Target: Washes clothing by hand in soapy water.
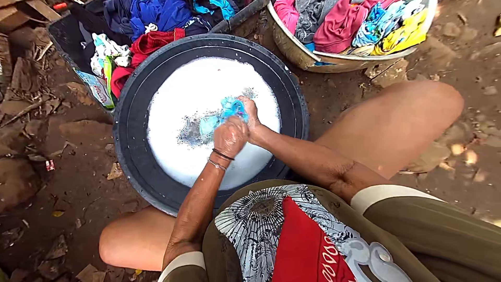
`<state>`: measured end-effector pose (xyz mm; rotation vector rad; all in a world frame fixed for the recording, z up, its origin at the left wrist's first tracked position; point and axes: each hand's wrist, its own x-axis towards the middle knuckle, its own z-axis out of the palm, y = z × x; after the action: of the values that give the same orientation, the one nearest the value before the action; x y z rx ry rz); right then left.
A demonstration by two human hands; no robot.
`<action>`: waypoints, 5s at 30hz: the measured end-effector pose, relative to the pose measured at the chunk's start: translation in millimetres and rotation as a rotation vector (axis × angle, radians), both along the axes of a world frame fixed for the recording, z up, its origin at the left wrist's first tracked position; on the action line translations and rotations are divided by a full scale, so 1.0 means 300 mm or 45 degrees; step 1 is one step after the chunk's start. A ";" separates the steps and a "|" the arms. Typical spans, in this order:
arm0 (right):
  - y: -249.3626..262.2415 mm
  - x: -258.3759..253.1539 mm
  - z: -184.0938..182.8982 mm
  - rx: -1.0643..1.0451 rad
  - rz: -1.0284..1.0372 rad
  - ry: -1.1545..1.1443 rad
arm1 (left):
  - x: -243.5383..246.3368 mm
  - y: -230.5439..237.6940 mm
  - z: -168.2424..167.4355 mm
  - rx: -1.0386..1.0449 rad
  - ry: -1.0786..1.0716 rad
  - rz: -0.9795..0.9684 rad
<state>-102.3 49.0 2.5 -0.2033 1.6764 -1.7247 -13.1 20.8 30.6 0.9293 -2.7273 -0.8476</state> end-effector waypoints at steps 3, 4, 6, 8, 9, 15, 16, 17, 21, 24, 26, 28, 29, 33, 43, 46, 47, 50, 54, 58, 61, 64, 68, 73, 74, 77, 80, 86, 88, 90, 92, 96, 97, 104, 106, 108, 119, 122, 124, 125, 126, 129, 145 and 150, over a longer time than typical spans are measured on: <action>0.003 0.048 0.027 -0.048 0.002 0.031 | 0.027 -0.111 -0.040 0.109 0.001 0.118; 0.005 0.054 0.026 -0.069 0.006 0.060 | 0.036 -0.122 -0.063 0.083 0.087 0.151; 0.002 0.019 0.028 -0.069 0.123 0.121 | 0.042 -0.143 -0.059 0.015 0.111 0.196; -0.001 -0.064 0.075 0.014 0.289 0.063 | 0.057 -0.194 -0.004 0.040 0.012 0.307; 0.008 -0.111 0.121 0.004 0.341 -0.033 | 0.078 -0.234 0.012 0.037 0.029 0.392; 0.034 -0.316 0.175 -0.570 0.035 -0.245 | 0.211 -0.511 -0.028 0.100 -0.040 0.800; 0.029 -0.293 0.106 -0.444 0.007 -0.256 | 0.215 -0.528 -0.055 0.179 -0.063 0.732; 0.027 -0.255 0.022 -0.325 0.047 -0.336 | 0.207 -0.532 -0.090 0.251 -0.054 0.644; 0.058 -0.065 -0.151 -0.053 0.190 -0.708 | 0.124 -0.442 -0.213 0.311 -0.189 0.164; 0.043 -0.057 -0.026 -0.340 0.285 -0.749 | 0.101 -0.401 -0.282 0.314 -0.337 -0.016; 0.015 -0.122 0.096 -0.520 0.249 -0.699 | 0.107 -0.419 -0.293 0.316 -0.248 -0.006; -0.002 -0.188 0.147 -0.622 0.133 -0.606 | 0.127 -0.454 -0.271 0.400 -0.077 0.065; 0.000 -0.208 0.137 -0.628 0.069 -0.562 | 0.142 -0.463 -0.256 0.505 0.085 0.166; 0.044 -0.170 0.000 -0.362 0.028 -0.686 | 0.137 -0.419 -0.183 1.106 0.941 0.502; 0.033 0.026 -0.062 -0.418 -0.065 -0.724 | -0.023 -0.011 -0.090 -0.241 0.648 -0.263; 0.012 0.056 0.016 -0.163 -0.037 -0.404 | 0.023 -0.137 -0.062 -0.013 0.046 0.148; 0.003 0.054 0.021 -0.075 -0.016 -0.254 | 0.018 -0.150 -0.042 0.060 -0.070 0.169; -0.002 0.026 -0.024 0.034 0.072 0.077 | 0.004 -0.048 -0.036 -0.138 0.149 0.044; 0.037 0.061 0.050 0.170 0.263 0.117 | 0.034 -0.119 -0.055 0.104 -0.116 0.076; 0.044 0.013 0.094 0.152 0.538 0.010 | 0.052 -0.205 -0.034 0.182 -0.302 0.203; 0.080 -0.153 0.200 -0.090 0.796 -0.018 | 0.096 -0.299 0.009 0.231 -0.081 0.454; 0.059 -0.235 0.139 -0.452 0.313 -0.243 | 0.127 -0.403 -0.005 0.286 0.200 0.738; 0.058 -0.095 -0.113 -0.188 0.332 -0.571 | 0.132 -0.472 -0.082 0.476 0.305 0.525; 0.039 -0.063 0.032 -0.610 0.466 -0.650 | 0.125 -0.384 -0.218 0.221 -0.270 -0.103; 0.027 -0.094 0.082 -0.715 0.452 -0.635 | 0.125 -0.377 -0.234 0.186 -0.324 -0.121; 0.030 -0.162 0.095 -0.711 0.202 -0.647 | 0.132 -0.374 -0.223 0.368 0.091 0.107; 0.051 -0.182 -0.013 -0.475 0.065 -0.736 | 0.117 -0.374 -0.156 0.905 0.787 0.428; 0.052 -0.146 -0.023 -0.405 0.084 -0.775 | 0.133 -0.373 -0.259 0.441 -0.190 0.170; 0.059 -0.161 -0.002 -0.474 0.085 -0.775 | 0.158 -0.360 -0.332 0.372 -0.443 0.085; 0.071 -0.184 -0.008 -0.506 0.041 -0.749 | 0.172 -0.345 -0.305 0.569 -0.171 0.216; 0.078 -0.186 -0.030 -0.412 0.029 -0.738 | 0.149 -0.346 -0.231 0.823 0.308 0.375; 0.058 -0.080 -0.070 -0.176 0.136 -0.808 | 0.040 -0.270 -0.031 0.947 0.732 0.024; 0.048 -0.050 -0.070 -0.191 0.137 -0.819 | 0.013 -0.222 0.001 0.823 0.716 -0.125; 0.011 0.007 -0.018 -0.137 -0.014 -0.463 | -0.011 -0.106 -0.093 -0.275 0.471 -0.053; 0.001 0.014 0.003 0.052 0.059 0.005 | 0.000 -0.151 -0.062 -0.124 0.206 0.110; 0.002 -0.006 -0.007 0.172 0.183 0.540 | -0.006 -0.102 -0.029 -0.139 0.202 0.090; 0.014 -0.077 0.138 -0.025 0.429 0.017 | 0.010 -0.313 0.070 -0.022 -0.157 0.228; 0.088 -0.209 0.303 -0.295 0.693 0.008 | 0.046 -0.432 0.136 -0.123 0.045 0.300; 0.077 -0.274 0.268 -0.607 0.438 -0.095 | 0.046 -0.484 0.146 -0.166 0.181 0.302; 0.063 -0.266 0.213 -0.606 0.211 -0.115 | 0.032 -0.497 0.136 -0.158 0.256 0.302; 0.055 -0.244 0.134 -0.526 0.078 -0.141 | 0.012 -0.507 0.124 -0.110 0.322 0.285; 0.050 -0.118 -0.066 -0.257 0.047 -0.455 | -0.007 -0.517 0.078 0.155 0.339 0.175; 0.081 -0.299 0.136 0.345 0.544 0.361 | 0.180 -0.388 -0.154 0.995 0.644 0.703; 0.107 -0.302 0.246 -0.414 0.404 0.213 | 0.193 -0.397 -0.099 1.041 0.867 0.531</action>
<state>-193.0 81.1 76.1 -0.7411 1.3757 -1.7595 44.7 -98.4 0.9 1.0010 -1.5233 -1.7991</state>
